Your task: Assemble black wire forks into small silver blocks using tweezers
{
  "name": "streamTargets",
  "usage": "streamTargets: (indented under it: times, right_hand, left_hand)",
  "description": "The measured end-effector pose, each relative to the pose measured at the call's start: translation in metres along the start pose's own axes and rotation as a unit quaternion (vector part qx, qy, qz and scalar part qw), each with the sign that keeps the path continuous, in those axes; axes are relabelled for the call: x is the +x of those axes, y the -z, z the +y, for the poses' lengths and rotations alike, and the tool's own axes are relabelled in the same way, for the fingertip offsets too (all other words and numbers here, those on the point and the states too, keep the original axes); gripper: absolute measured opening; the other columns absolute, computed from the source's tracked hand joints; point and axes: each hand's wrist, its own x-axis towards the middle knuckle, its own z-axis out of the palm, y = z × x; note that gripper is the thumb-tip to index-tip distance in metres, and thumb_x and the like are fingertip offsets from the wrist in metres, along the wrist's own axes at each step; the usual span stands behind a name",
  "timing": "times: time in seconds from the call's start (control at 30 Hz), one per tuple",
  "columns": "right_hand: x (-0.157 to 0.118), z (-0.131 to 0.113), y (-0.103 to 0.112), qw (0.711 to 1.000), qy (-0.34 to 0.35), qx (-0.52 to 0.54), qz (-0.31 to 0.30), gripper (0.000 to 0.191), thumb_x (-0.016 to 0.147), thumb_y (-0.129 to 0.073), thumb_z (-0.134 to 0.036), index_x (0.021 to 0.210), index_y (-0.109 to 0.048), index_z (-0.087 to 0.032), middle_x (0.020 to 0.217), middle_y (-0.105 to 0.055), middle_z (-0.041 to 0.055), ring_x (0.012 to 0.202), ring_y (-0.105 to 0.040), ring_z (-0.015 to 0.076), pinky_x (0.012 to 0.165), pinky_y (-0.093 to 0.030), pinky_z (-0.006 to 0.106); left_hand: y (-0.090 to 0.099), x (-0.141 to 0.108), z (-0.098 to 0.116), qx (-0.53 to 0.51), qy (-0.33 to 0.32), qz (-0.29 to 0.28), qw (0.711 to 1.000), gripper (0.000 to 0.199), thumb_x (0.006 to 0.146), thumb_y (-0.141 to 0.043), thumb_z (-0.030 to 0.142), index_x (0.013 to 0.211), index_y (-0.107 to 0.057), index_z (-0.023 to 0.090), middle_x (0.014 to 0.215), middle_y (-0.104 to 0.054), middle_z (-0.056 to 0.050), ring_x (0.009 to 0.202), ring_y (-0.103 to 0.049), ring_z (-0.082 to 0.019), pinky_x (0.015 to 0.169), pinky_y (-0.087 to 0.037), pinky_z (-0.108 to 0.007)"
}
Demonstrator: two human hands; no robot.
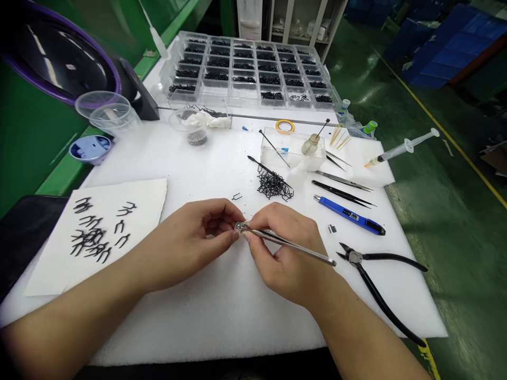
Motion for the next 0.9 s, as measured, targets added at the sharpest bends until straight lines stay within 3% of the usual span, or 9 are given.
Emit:
streamTargets:
  times: [0.2,0.73,0.9]
  right_hand:
    - [0.0001,-0.0017,0.0003,1.0,0.008,0.014,0.012,0.015,0.081,-0.066,-0.01,0.088,-0.062,-0.022,0.089,-0.069,0.0024,0.081,-0.065,0.0173,0.072,-0.053,0.033]
    - [-0.0014,-0.0031,0.002,0.999,-0.01,0.037,0.014,0.015,0.081,-0.067,-0.011,0.09,-0.064,-0.023,0.09,-0.07,0.003,0.082,-0.067,0.019,0.071,-0.055,0.034]
    - [-0.0025,-0.0029,0.0033,0.991,-0.031,0.112,0.063,0.014,0.082,-0.067,-0.011,0.089,-0.063,-0.023,0.09,-0.069,0.0035,0.083,-0.067,0.0204,0.073,-0.055,0.036]
  left_hand:
    - [0.0035,0.0018,0.0007,-0.036,0.021,-0.016,0.999,0.018,0.086,-0.06,0.038,0.091,-0.064,0.021,0.086,-0.07,-0.002,0.081,-0.065,-0.019,0.071,-0.051,-0.032]
    - [0.0067,0.0031,0.0019,-0.04,0.028,-0.031,0.998,0.017,0.086,-0.061,0.036,0.092,-0.068,0.022,0.082,-0.068,-0.001,0.076,-0.062,-0.017,0.069,-0.049,-0.029]
    - [0.007,0.0036,0.0025,-0.057,0.036,-0.027,0.997,0.014,0.085,-0.062,0.034,0.089,-0.067,0.021,0.078,-0.066,0.001,0.078,-0.061,-0.016,0.072,-0.048,-0.03]
